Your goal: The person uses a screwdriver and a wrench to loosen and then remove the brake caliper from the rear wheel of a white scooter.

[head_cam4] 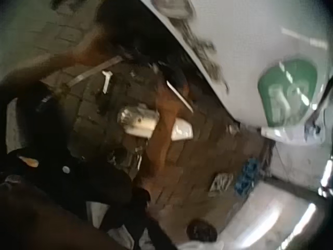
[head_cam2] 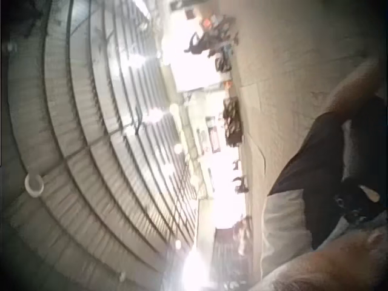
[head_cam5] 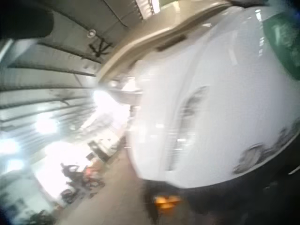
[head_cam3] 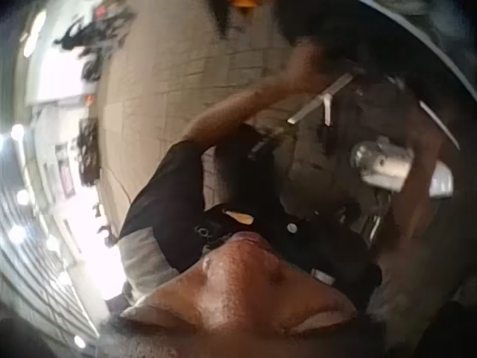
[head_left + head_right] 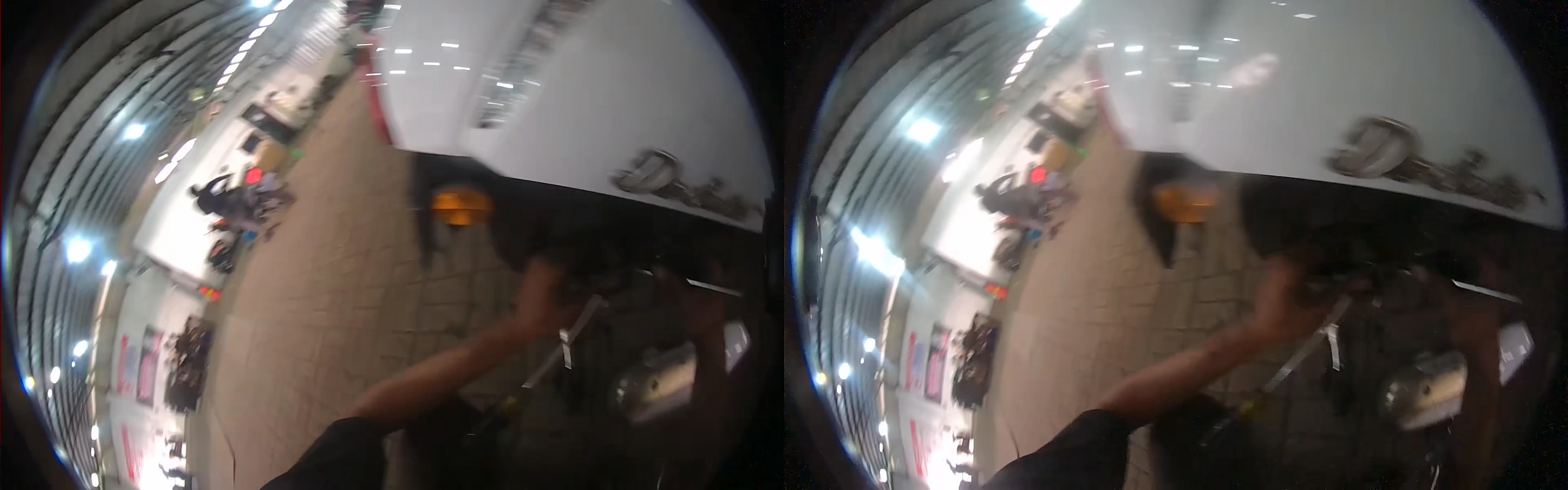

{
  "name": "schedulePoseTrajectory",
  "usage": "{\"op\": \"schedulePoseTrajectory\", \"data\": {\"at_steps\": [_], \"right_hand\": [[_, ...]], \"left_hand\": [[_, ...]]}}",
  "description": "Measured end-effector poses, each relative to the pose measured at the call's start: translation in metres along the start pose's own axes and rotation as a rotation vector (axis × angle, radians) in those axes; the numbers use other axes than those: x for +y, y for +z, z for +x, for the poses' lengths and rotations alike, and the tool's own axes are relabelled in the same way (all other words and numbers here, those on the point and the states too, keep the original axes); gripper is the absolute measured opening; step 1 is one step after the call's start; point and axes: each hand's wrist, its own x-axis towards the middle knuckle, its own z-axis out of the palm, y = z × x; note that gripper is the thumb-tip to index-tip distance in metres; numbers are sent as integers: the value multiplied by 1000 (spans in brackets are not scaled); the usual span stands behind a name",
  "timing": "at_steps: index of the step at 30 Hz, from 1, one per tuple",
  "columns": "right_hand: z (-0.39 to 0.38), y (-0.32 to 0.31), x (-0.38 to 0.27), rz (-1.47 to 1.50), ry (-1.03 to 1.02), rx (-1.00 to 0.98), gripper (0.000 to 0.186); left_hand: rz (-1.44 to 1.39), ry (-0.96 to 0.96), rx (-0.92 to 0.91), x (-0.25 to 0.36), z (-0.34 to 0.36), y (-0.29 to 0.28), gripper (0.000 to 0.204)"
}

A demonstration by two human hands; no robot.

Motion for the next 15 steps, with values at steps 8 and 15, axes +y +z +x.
{"op": "schedulePoseTrajectory", "data": {"at_steps": [8,15], "right_hand": [[9,34,-7,448,355,140,27],[4,38,-11,537,286,-29,21]], "left_hand": [[-71,-398,-91,12,-1,-32,40],[-81,-464,-115,22,-2,-27,45]]}}
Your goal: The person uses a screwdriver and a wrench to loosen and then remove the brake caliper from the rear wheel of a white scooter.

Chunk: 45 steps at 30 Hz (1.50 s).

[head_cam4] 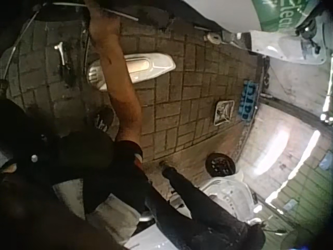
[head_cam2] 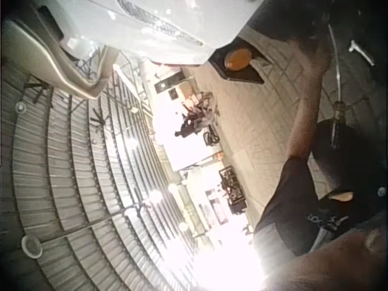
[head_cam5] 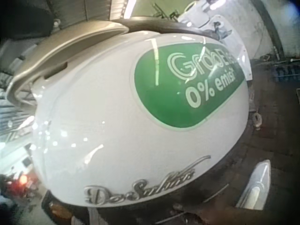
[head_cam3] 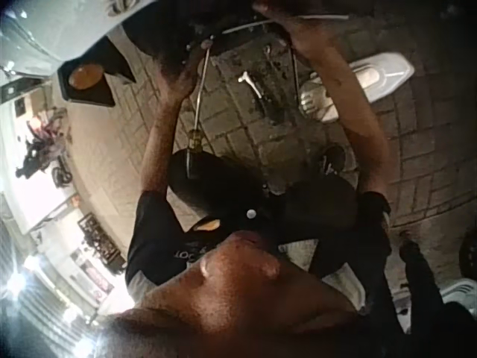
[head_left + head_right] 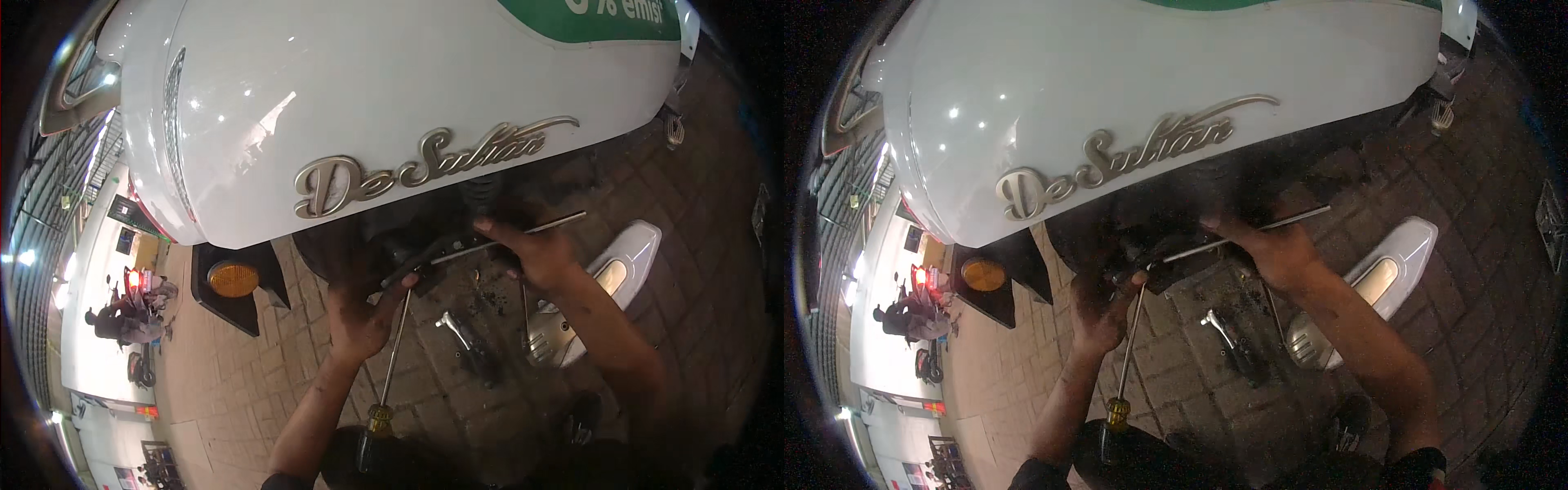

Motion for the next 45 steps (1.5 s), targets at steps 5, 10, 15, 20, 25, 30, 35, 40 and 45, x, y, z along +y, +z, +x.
{"op": "schedulePoseTrajectory", "data": {"at_steps": [5,10,15,20,25,30,35,40,45], "right_hand": [[5,19,37,-89,-190,83,23],[-1,22,23,44,98,56,53],[1,15,33,-8,16,-28,55],[5,29,31,38,-77,-164,35],[4,16,36,33,-113,-244,35],[5,21,34,92,91,-112,25],[5,22,39,251,191,-158,22],[-3,37,37,430,246,-119,22],[-6,34,73,663,306,-240,21]], "left_hand": [[-47,-17,-15,-4,0,-5,47],[-102,-38,-10,-5,0,-5,50],[-83,-95,-35,-4,1,-6,48],[-4,-38,-16,-10,-1,-9,50],[-156,-12,-4,-13,-2,-2,48],[-11,1,0,-20,-3,-12,45],[-20,16,15,-27,-2,-9,41],[-32,2,-4,-23,-4,-11,49],[-10,-93,-5,-22,-12,-5,56]]}}
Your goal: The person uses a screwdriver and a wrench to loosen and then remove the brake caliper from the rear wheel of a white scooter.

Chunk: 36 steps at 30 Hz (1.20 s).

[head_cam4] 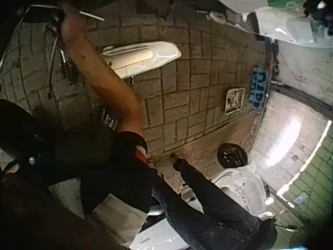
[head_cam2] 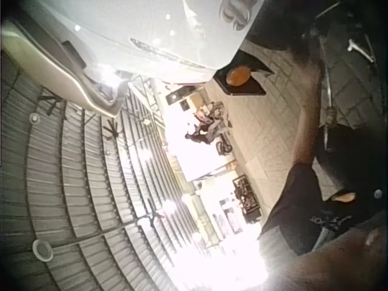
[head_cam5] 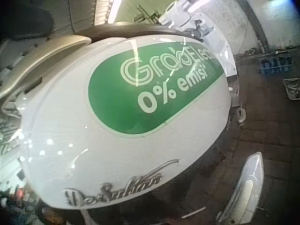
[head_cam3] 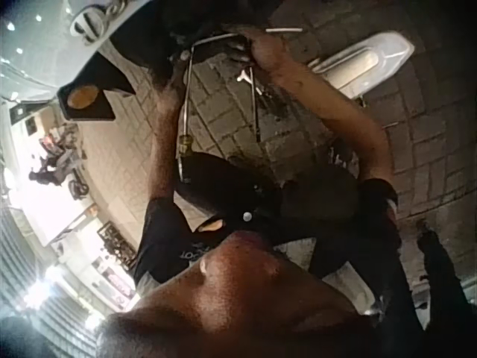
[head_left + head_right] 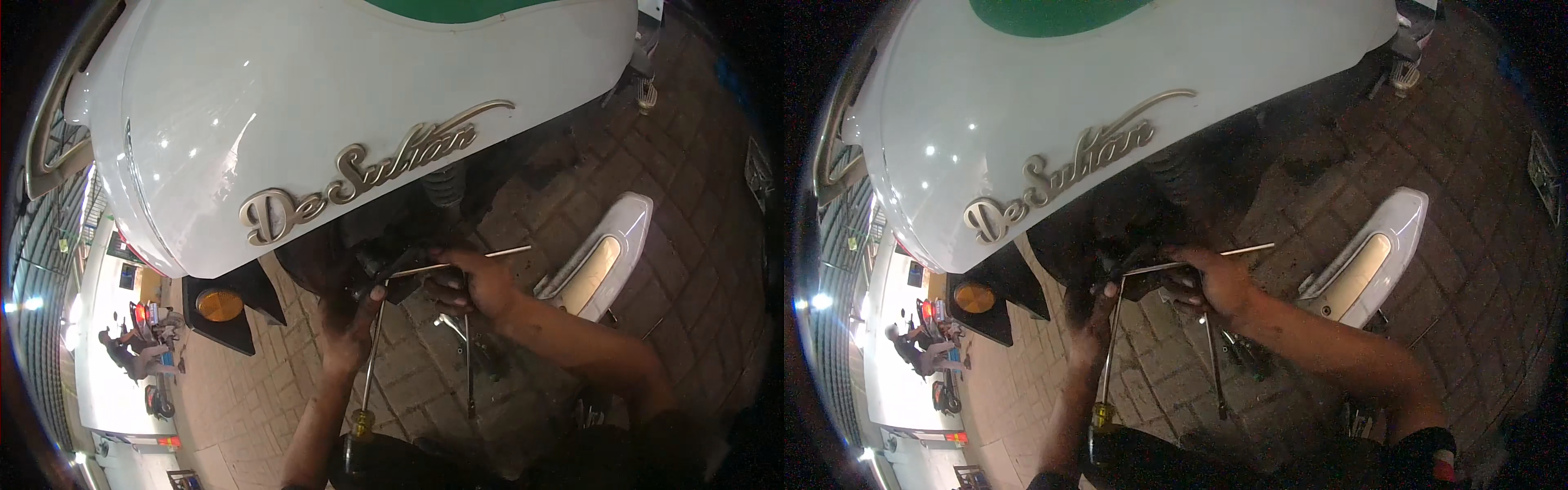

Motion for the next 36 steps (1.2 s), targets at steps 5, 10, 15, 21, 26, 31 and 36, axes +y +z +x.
{"op": "schedulePoseTrajectory", "data": {"at_steps": [5,10,15,21,26,31,36], "right_hand": [[-10,15,25,-26,-10,188,18],[-6,0,35,-372,-167,252,19],[-20,27,-6,-317,-34,248,24],[-22,47,-31,-481,-162,237,25],[-32,37,-33,-409,-297,210,24],[-34,33,-36,-240,-168,129,32],[-38,45,-27,-240,-221,250,43]], "left_hand": [[-400,-121,12,16,-16,-2,67],[-304,-185,-117,6,-13,-12,76],[-130,10,-152,20,-8,-4,81],[-208,-102,19,27,-2,9,74],[-311,-17,-3,31,0,24,66],[-571,-190,-141,42,2,21,72],[-630,-209,-125,44,3,28,68]]}}
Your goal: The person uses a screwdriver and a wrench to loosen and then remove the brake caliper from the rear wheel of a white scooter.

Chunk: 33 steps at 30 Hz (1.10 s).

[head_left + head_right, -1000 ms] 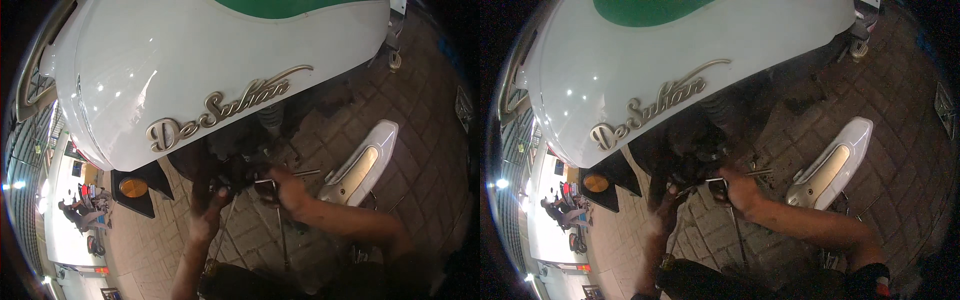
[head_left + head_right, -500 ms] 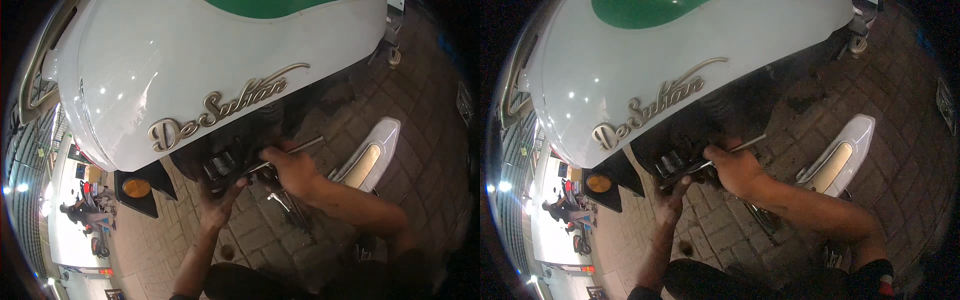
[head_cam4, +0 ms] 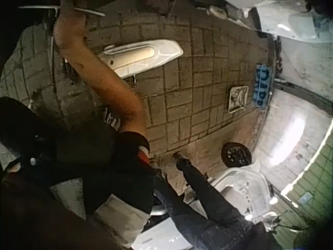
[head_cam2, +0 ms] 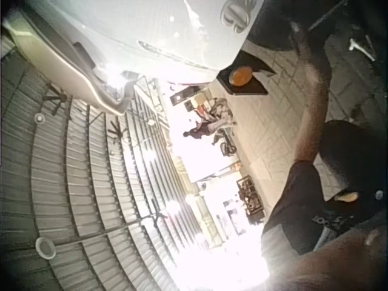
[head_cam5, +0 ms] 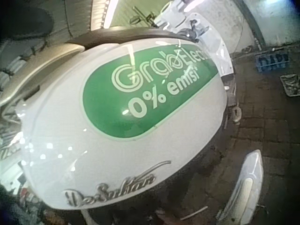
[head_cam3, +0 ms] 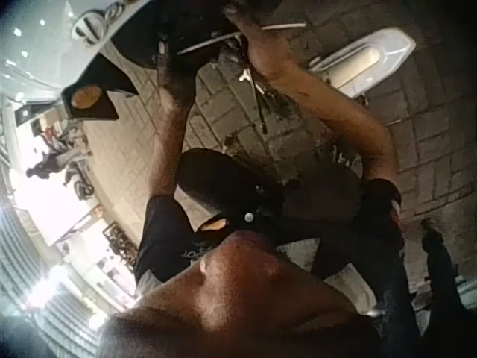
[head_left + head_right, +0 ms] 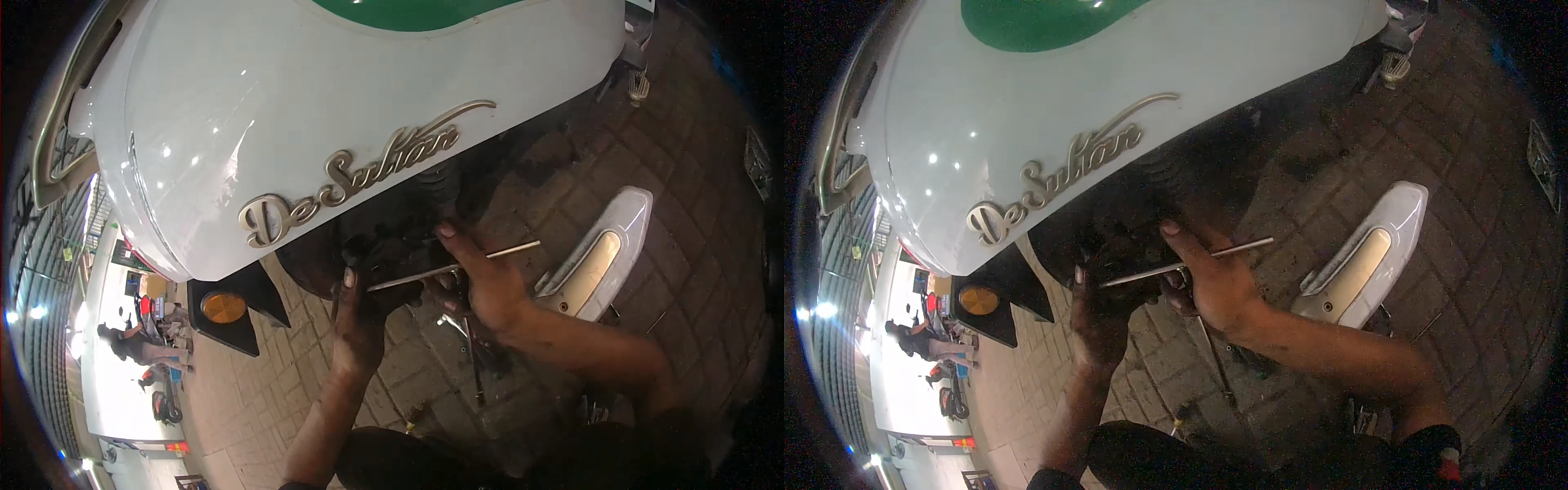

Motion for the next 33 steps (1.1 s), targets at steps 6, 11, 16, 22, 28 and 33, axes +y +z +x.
{"op": "schedulePoseTrajectory", "data": {"at_steps": [6,11,16,22,28,33], "right_hand": [[4,-7,6,97,5,-50,46],[10,1,-19,-126,3,106,39],[15,-4,-24,-134,72,27,39],[18,-4,13,-197,-64,-161,53],[15,6,31,-150,-227,-193,58],[4,6,24,-261,-125,-132,54]], "left_hand": [[-57,14,-28,-6,-2,-3,66],[33,86,-61,-6,0,-4,66],[29,81,-69,-11,4,-18,67],[-45,43,-53,-4,0,-9,63],[-52,39,-20,-13,0,-9,62],[96,-25,-45,-14,-6,-21,74]]}}
